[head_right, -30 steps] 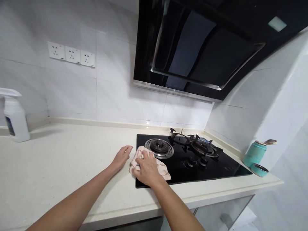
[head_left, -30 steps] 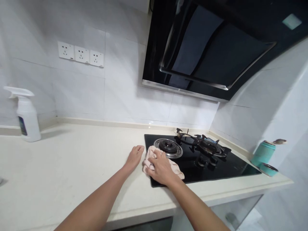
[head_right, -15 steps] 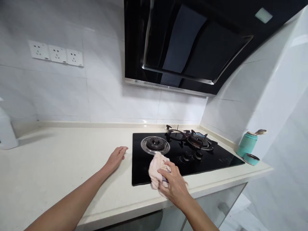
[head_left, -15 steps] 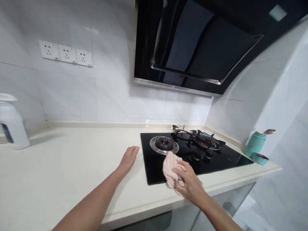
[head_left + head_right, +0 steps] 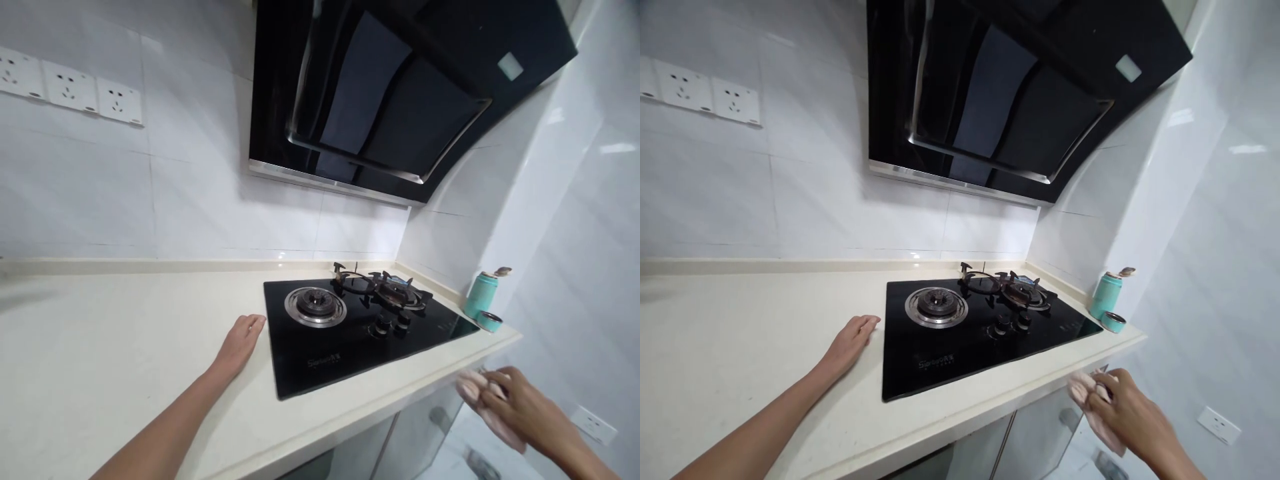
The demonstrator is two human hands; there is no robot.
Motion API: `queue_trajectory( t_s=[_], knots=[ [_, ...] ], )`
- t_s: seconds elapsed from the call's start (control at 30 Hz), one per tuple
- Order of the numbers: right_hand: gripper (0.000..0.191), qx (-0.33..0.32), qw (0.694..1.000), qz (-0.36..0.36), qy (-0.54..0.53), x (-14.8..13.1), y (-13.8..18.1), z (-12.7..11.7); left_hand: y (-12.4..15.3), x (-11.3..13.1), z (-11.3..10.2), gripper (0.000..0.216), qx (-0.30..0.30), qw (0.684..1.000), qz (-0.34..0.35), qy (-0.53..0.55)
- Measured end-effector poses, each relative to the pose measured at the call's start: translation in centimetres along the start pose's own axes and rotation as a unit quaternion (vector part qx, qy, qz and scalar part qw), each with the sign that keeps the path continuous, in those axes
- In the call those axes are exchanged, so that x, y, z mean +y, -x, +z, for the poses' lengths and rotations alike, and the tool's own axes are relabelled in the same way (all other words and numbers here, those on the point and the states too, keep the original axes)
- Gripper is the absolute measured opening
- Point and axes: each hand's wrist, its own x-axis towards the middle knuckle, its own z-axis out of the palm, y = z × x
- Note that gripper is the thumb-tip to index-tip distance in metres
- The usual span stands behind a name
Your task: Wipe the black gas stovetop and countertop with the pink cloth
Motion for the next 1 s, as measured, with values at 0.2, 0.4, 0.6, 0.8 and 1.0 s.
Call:
queue_trajectory(
  t_s=[0.2, 0.4, 0.6, 0.8, 1.0],
  knots=[
    [0.048, 0.078, 0.980, -0.094, -0.159, -7.2, -4.2, 0.6, 0.0, 0.4, -0.1, 0.055, -0.006, 1.000, -0.003, -0.017],
    [0.029, 0.146, 0.962, -0.230, -0.026, -14.5, -8.6, 6.9, -0.1, 0.5, -0.4, 0.055, -0.001, 0.999, 0.003, -0.042],
    [0.031, 0.048, 0.936, -0.281, 0.206, -15.9, -7.7, 10.6, -0.1, 0.7, -0.4, 0.056, -0.006, 0.999, -0.014, -0.049],
    [0.022, 0.036, 0.954, -0.228, 0.191, -12.7, -5.5, 9.2, -0.2, 0.5, -0.4, 0.056, -0.006, 0.999, -0.018, -0.044],
    [0.022, -0.130, 0.979, -0.138, 0.075, -5.5, -4.6, 2.7, -0.2, 0.4, -0.4, 0.052, -0.002, 0.999, 0.005, -0.045]
  ],
)
